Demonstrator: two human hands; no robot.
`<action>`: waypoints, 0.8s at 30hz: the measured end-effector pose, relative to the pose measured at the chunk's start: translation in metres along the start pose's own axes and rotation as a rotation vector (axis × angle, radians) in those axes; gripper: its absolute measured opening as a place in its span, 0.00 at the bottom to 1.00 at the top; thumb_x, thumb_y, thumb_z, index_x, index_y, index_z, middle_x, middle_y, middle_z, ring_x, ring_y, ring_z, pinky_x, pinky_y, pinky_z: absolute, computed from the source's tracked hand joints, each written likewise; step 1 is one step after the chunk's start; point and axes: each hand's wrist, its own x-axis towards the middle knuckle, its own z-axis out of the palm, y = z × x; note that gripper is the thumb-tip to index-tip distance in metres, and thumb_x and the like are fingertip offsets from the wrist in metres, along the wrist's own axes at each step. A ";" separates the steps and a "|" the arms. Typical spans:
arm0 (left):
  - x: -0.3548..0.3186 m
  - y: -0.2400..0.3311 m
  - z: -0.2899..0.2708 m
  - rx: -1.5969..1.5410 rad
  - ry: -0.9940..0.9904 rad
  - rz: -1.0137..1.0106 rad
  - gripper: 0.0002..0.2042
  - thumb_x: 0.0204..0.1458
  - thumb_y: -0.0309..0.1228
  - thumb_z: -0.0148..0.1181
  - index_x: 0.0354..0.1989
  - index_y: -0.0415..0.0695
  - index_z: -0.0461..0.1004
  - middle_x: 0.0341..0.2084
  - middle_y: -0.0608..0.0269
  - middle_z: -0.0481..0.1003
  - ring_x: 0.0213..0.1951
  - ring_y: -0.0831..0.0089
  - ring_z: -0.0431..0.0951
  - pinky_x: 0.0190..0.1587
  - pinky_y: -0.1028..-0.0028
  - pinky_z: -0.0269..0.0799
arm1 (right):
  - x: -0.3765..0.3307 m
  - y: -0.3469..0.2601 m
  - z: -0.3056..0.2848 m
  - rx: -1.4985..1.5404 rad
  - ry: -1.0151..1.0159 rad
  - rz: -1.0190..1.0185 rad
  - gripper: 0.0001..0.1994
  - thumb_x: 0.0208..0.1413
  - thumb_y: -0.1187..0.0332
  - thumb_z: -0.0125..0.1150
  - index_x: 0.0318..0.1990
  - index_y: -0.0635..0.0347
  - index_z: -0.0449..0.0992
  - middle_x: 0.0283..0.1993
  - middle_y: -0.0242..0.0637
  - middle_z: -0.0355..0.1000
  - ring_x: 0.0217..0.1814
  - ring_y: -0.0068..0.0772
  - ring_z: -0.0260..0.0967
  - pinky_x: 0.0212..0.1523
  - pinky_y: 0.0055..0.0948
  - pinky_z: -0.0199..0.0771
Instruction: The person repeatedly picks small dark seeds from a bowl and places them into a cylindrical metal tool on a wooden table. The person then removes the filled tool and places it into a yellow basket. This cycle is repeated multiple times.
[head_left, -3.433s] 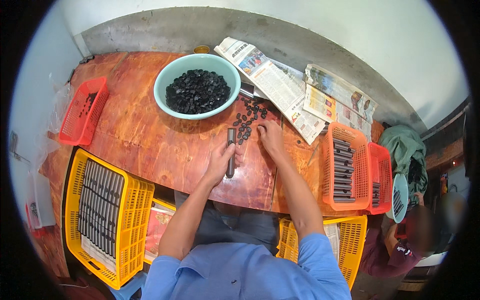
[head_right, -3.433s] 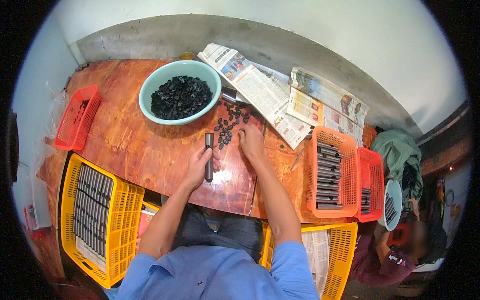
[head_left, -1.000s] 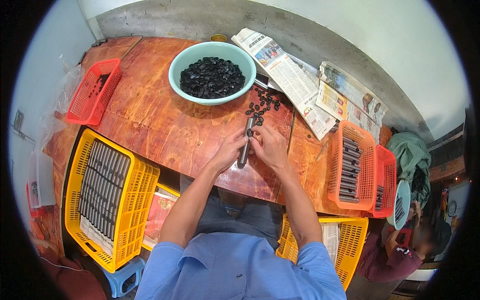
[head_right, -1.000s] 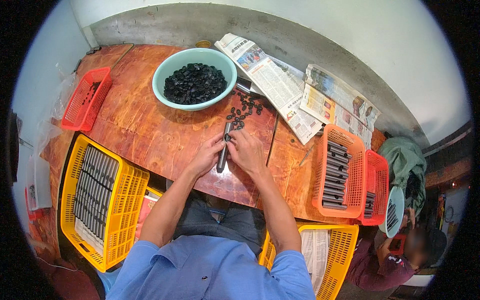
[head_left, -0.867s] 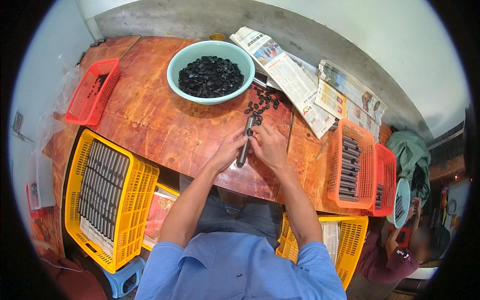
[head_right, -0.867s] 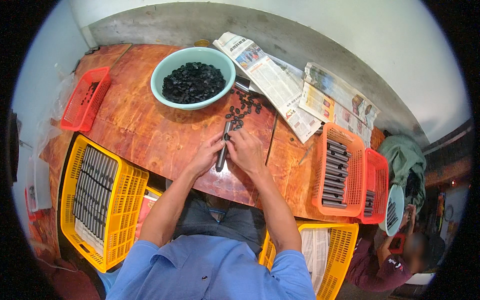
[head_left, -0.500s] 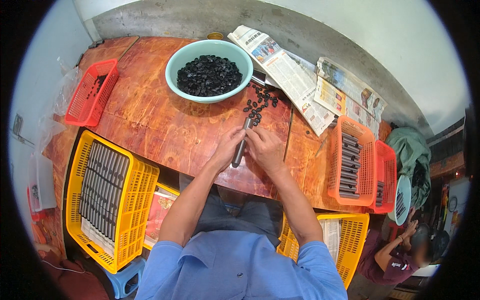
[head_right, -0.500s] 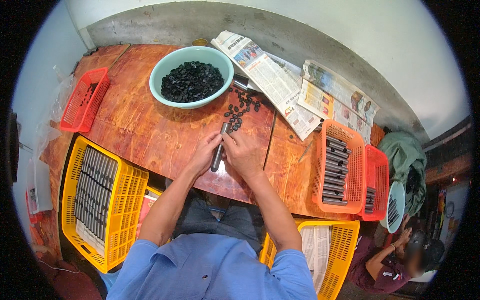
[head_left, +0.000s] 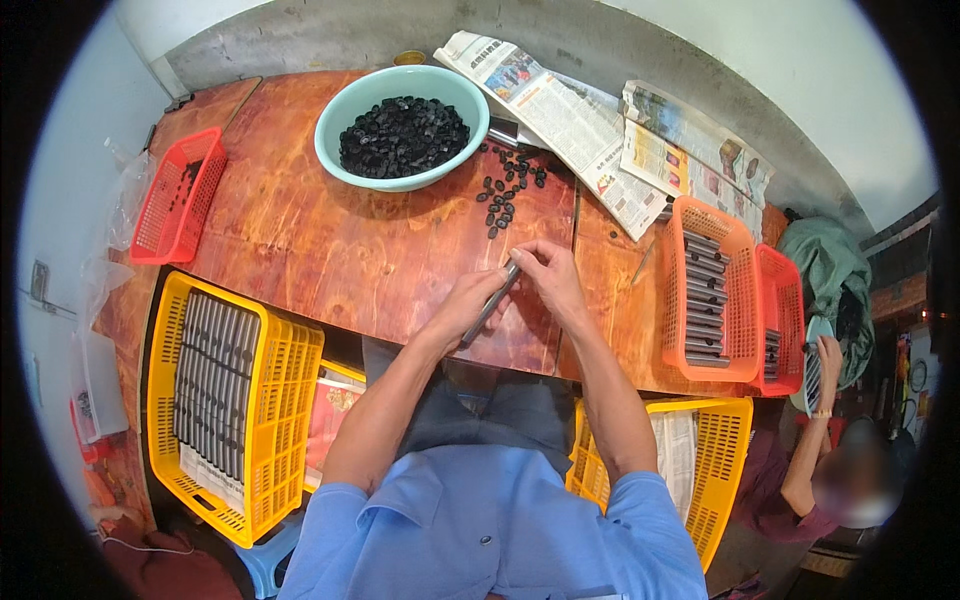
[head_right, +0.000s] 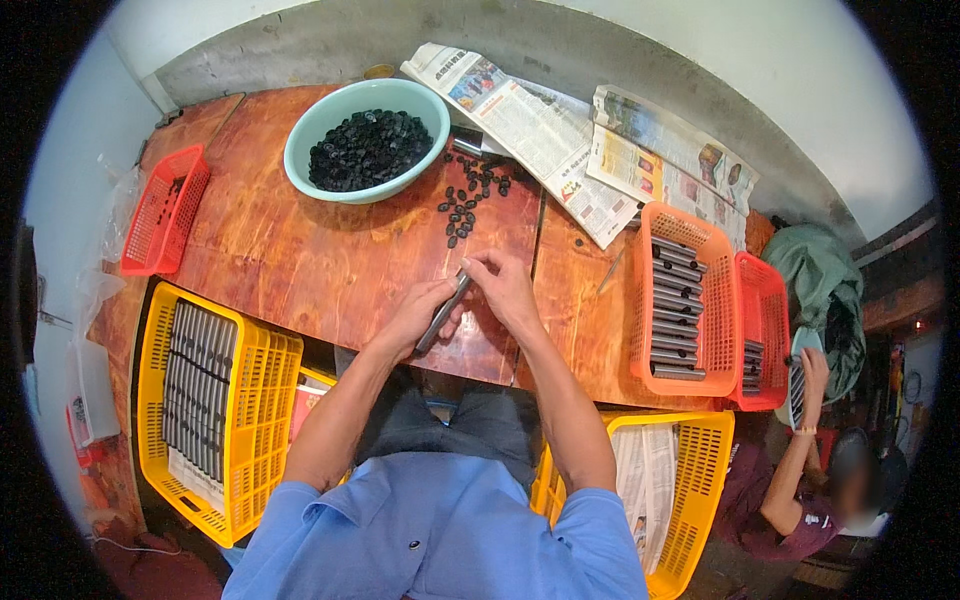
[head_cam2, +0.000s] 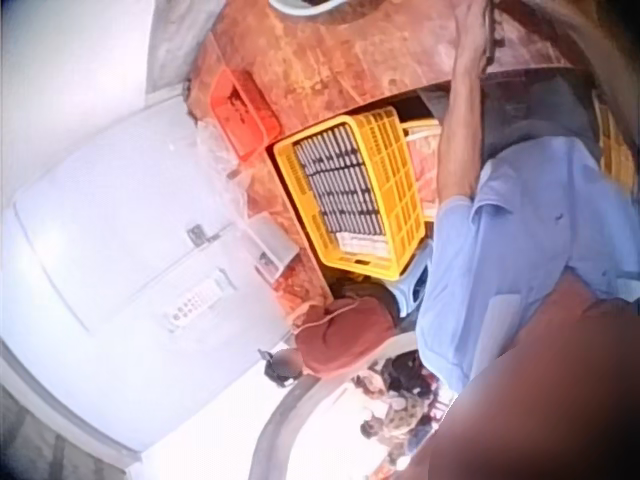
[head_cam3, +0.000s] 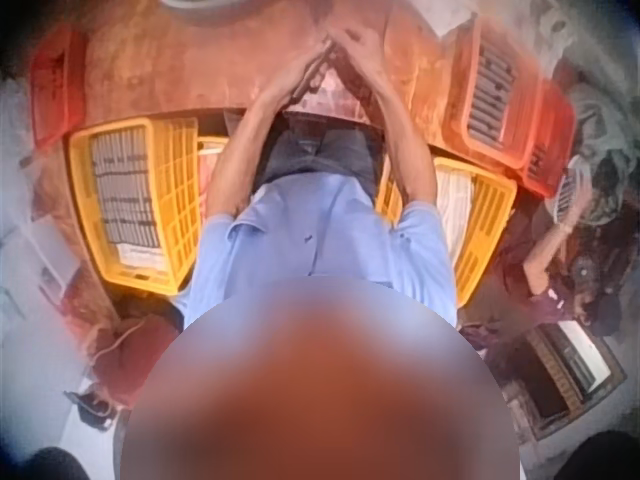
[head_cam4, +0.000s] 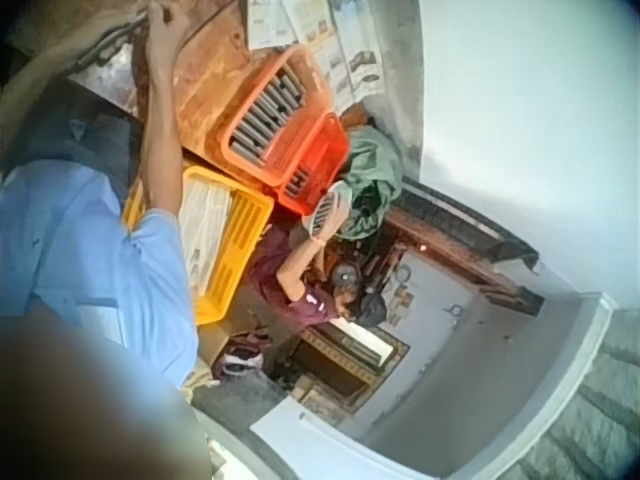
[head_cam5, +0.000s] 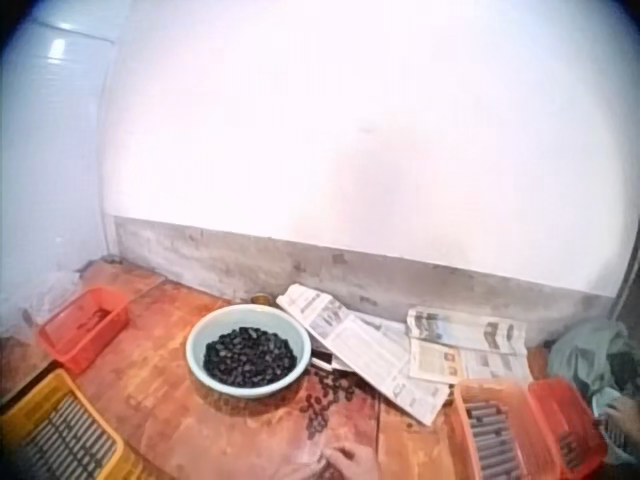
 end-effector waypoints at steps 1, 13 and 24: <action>0.000 -0.001 0.001 0.019 -0.004 -0.001 0.19 0.72 0.42 0.45 0.45 0.39 0.76 0.23 0.67 0.74 0.19 0.78 0.73 0.21 0.78 0.68 | 0.000 0.002 -0.001 -0.018 0.005 -0.008 0.11 0.66 0.66 0.64 0.41 0.67 0.80 0.32 0.32 0.78 0.31 0.20 0.73 0.33 0.22 0.74; -0.006 -0.002 0.004 0.143 -0.001 0.028 0.17 0.72 0.41 0.49 0.47 0.38 0.76 0.29 0.65 0.78 0.27 0.80 0.77 0.32 0.77 0.76 | -0.012 -0.012 -0.001 0.031 0.103 -0.021 0.09 0.66 0.68 0.64 0.43 0.66 0.80 0.34 0.29 0.77 0.34 0.17 0.72 0.35 0.21 0.73; -0.010 -0.002 0.004 0.712 0.167 0.442 0.12 0.67 0.33 0.54 0.51 0.36 0.74 0.30 0.56 0.77 0.32 0.59 0.79 0.37 0.61 0.74 | -0.016 -0.018 -0.012 -0.005 0.059 0.070 0.11 0.65 0.66 0.64 0.49 0.63 0.81 0.34 0.30 0.77 0.35 0.16 0.72 0.37 0.22 0.73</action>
